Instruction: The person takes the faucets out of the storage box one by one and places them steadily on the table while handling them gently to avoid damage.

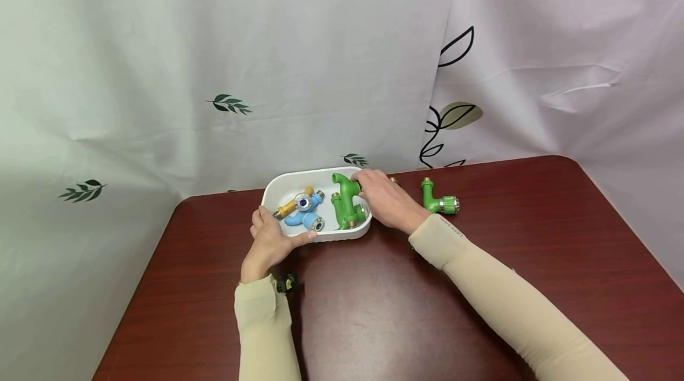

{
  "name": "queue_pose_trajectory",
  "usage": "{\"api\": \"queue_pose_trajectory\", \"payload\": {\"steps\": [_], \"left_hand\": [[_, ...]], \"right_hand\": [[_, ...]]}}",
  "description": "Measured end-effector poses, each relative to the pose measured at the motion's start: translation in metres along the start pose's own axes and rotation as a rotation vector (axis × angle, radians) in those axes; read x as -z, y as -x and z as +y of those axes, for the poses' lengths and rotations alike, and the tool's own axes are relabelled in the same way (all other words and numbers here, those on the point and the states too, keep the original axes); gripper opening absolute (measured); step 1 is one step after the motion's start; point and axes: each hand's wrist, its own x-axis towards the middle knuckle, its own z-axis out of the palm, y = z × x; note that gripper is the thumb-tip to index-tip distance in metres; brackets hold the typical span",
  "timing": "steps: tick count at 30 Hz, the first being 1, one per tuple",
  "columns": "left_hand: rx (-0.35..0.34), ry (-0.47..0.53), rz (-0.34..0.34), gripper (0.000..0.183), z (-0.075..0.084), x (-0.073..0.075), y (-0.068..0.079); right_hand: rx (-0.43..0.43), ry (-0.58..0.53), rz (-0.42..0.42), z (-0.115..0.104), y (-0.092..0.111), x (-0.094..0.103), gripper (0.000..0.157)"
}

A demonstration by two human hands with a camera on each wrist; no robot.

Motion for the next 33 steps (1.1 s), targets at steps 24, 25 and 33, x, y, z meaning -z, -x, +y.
{"api": "queue_pose_trajectory", "payload": {"steps": [24, 25, 33], "left_hand": [[-0.009, 0.005, -0.01, 0.136, -0.001, -0.001, 0.0], [-0.01, 0.006, -0.011, 0.137, -0.001, 0.0, 0.0], [-0.007, 0.006, -0.01, 0.136, -0.001, 0.0, 0.001]], "right_hand": [[-0.024, 0.0, 0.107, 0.007, 0.023, 0.013, 0.033], [-0.021, -0.003, 0.113, 0.007, 0.024, 0.014, 0.033], [-0.016, 0.0, 0.14, 0.011, 0.033, 0.017, 0.032]]}}
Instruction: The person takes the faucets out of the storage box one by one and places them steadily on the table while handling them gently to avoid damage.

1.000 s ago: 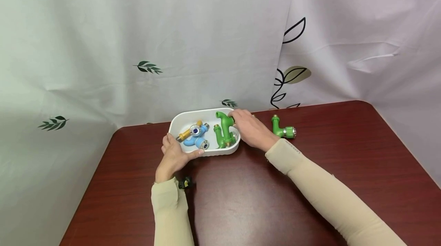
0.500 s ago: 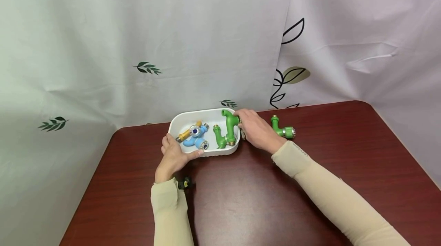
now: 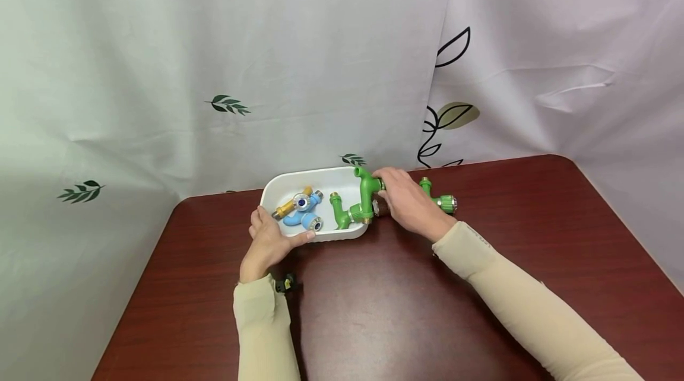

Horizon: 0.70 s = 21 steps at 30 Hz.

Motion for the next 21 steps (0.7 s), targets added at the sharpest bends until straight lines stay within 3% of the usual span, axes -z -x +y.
{"api": "queue_pose_trajectory", "payload": {"steps": [21], "left_hand": [[0.0, -0.001, -0.006, 0.136, 0.0, 0.001, 0.0]], "right_hand": [[-0.056, 0.011, 0.055, 0.006, 0.024, 0.02, 0.03]]}}
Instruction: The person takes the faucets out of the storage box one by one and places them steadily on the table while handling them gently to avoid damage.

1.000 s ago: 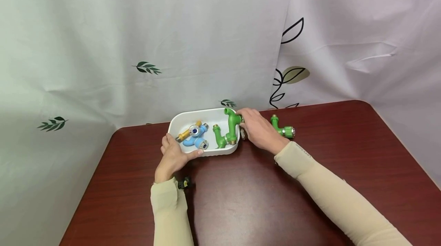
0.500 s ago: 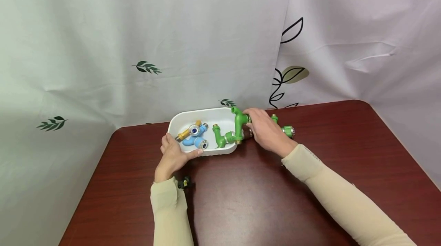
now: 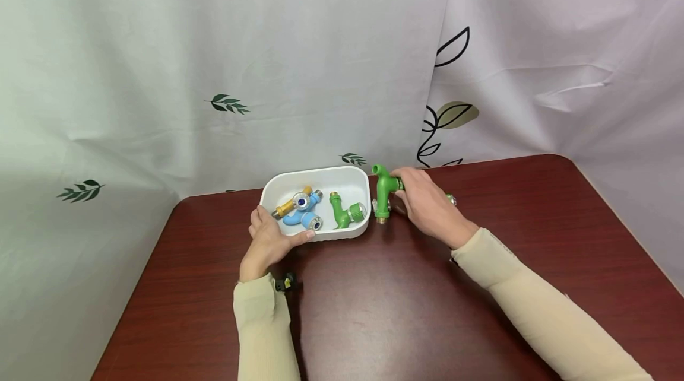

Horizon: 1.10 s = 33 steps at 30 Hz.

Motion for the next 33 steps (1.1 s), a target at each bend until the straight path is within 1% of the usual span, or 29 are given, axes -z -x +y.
{"api": "queue_pose_trajectory", "payload": {"steps": [7, 23, 28, 33], "left_hand": [[-0.002, -0.003, -0.001, 0.136, 0.001, 0.001, 0.001], [-0.006, 0.011, 0.011, 0.136, -0.001, 0.0, -0.002], [-0.008, 0.013, 0.01, 0.136, -0.001, 0.0, -0.002], [-0.008, 0.011, 0.011, 0.135, -0.001, -0.001, -0.002]], "right_hand": [[-0.021, 0.007, 0.013, 0.005, 0.009, 0.006, 0.032], [-0.026, 0.037, 0.01, 0.02, 0.024, 0.023, 0.033], [-0.025, 0.05, 0.027, 0.026, 0.029, 0.028, 0.034], [-0.004, 0.08, 0.049, 0.032, 0.033, 0.031, 0.034]]}}
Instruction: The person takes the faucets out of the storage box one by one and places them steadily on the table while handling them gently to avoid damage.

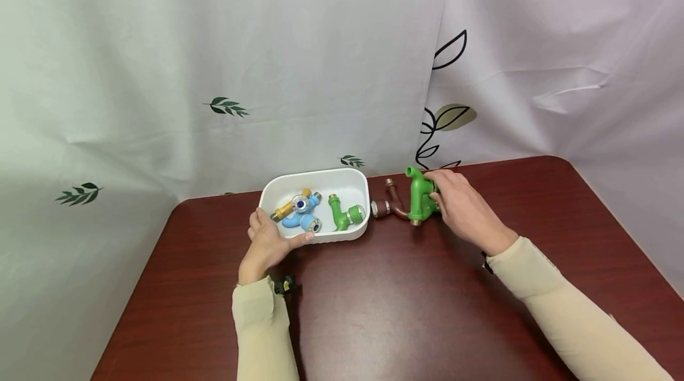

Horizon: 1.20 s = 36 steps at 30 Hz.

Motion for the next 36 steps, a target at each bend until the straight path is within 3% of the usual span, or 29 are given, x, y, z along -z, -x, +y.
{"api": "queue_pose_trajectory", "payload": {"steps": [22, 36], "left_hand": [[-0.006, -0.006, -0.006, 0.136, 0.0, 0.0, 0.001], [-0.005, -0.002, -0.002, 0.135, 0.0, 0.001, 0.001]], "right_hand": [[-0.037, 0.07, -0.024, 0.03, 0.021, 0.022, 0.034], [-0.108, 0.095, -0.096, 0.047, 0.03, 0.033, 0.035]]}}
